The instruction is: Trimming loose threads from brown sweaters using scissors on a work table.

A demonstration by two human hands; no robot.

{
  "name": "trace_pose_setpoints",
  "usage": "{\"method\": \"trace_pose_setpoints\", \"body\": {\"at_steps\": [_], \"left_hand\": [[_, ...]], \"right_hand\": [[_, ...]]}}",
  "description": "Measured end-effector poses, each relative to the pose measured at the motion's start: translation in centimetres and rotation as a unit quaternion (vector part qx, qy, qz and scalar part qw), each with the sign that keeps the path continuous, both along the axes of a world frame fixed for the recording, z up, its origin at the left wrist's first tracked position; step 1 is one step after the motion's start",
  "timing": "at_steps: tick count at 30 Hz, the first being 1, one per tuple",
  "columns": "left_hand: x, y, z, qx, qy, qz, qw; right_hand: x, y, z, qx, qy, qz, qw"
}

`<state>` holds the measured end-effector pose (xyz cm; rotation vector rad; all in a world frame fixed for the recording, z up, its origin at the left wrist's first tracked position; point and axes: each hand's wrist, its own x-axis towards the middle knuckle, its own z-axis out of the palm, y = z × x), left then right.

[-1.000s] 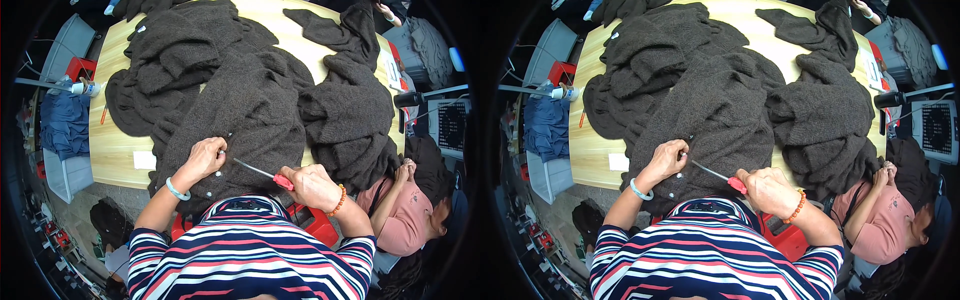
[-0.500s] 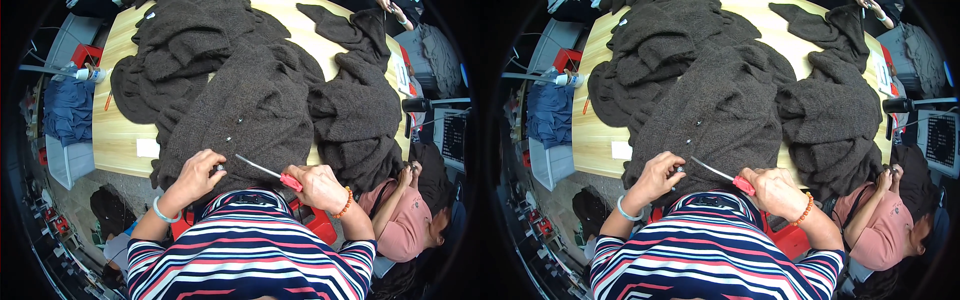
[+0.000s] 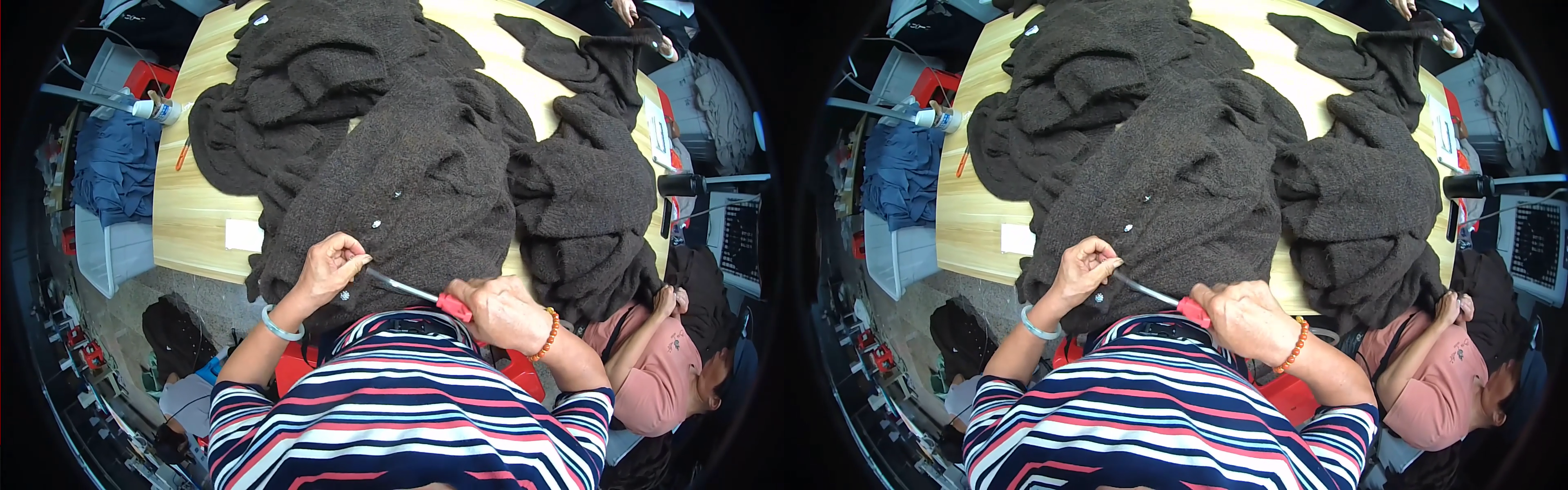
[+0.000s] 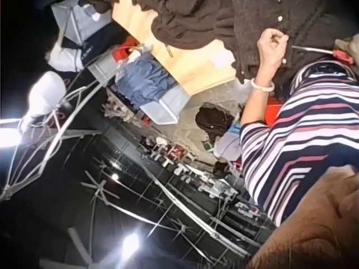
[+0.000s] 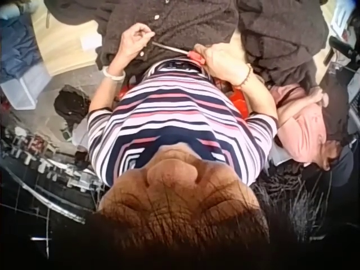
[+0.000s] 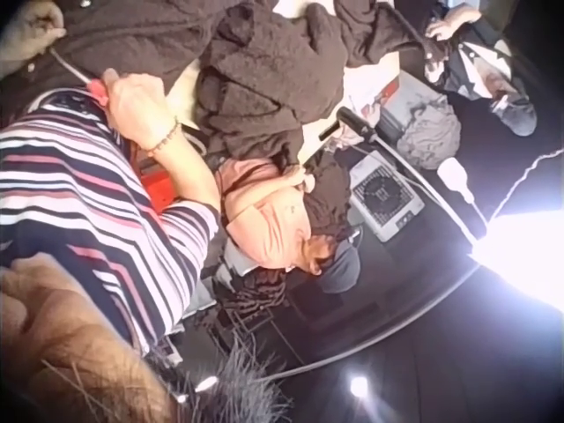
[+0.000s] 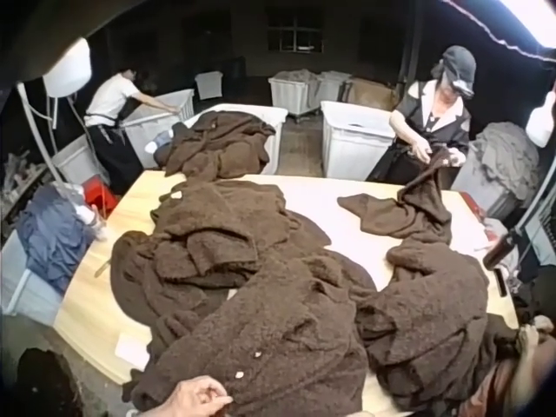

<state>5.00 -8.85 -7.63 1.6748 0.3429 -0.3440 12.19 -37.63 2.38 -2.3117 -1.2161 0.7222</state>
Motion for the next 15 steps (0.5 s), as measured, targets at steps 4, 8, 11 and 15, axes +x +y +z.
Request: {"method": "trace_pose_setpoints", "body": {"at_steps": [4,8,11,15], "left_hand": [[-1.2,-0.2,0.1,-0.026,-0.024,-0.036,0.999],[-2.3,0.5,-0.4,-0.051,-0.045,-0.005,0.998],[-2.8,1.4,-1.7,-0.063,-0.046,0.005,0.997],[-2.9,0.7,-1.3,-0.047,-0.059,-0.021,0.997]], "right_hand": [[0.3,-0.1,0.0,-0.041,-0.003,0.000,0.999],[0.3,-0.2,1.4,-0.076,0.033,0.024,0.996],[0.2,-0.2,1.4,-0.078,0.033,0.039,0.996],[-0.2,0.0,0.6,-0.053,0.036,0.027,0.998]]}}
